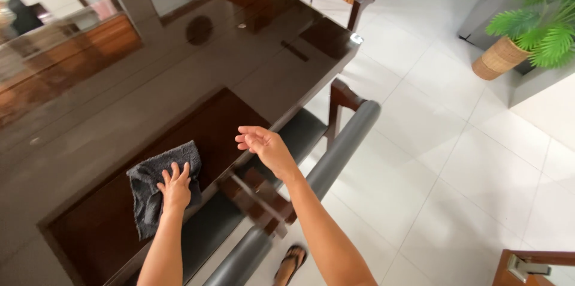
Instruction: Wiping a dark glass dining table with a cloth and organizing the chairs.
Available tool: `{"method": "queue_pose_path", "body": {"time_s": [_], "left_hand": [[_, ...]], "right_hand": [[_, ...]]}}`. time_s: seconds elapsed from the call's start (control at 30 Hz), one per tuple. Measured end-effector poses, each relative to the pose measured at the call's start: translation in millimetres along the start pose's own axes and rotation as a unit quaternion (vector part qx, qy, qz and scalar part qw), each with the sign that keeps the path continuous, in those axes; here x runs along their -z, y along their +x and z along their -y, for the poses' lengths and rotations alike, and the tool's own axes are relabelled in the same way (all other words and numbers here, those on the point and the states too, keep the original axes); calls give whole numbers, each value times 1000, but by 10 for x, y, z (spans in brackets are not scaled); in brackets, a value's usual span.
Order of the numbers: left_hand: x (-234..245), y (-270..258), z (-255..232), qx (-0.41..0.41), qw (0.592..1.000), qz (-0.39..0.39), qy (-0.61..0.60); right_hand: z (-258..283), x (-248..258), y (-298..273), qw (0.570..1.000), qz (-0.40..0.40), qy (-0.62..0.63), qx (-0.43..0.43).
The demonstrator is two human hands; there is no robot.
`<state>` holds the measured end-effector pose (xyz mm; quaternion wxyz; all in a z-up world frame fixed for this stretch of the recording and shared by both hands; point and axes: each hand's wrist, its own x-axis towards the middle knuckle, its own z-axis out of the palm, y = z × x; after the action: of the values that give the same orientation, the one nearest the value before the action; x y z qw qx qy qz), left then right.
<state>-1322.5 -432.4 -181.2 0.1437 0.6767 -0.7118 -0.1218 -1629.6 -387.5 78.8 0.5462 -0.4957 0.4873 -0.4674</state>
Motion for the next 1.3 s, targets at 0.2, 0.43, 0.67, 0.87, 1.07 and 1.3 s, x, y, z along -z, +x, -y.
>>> {"method": "queue_pose_path", "body": {"time_s": [0.2,0.43,0.67,0.87,1.07,1.3], "left_hand": [[-441,951,-1183,-22,1000,17,14],[-776,1919,-3125,-34,995,81,53],[-1700,2983,-4445,-109,989,80,-56],[-2250,3770,-5419,-99,988,106,-46],[-2646,4576,-6282,-34,993,97,-61],[-2738,5113,-6703,16,996,61,-71]], "right_hand": [[131,1219,666,999,-27,-17,8],[197,2385,1655,1000,-9,15,1],[135,3643,2380,999,-21,41,1],[123,4749,2911,998,1,54,-18],[187,5835,3527,997,52,21,-43],[286,6510,4228,990,110,76,-52]]}}
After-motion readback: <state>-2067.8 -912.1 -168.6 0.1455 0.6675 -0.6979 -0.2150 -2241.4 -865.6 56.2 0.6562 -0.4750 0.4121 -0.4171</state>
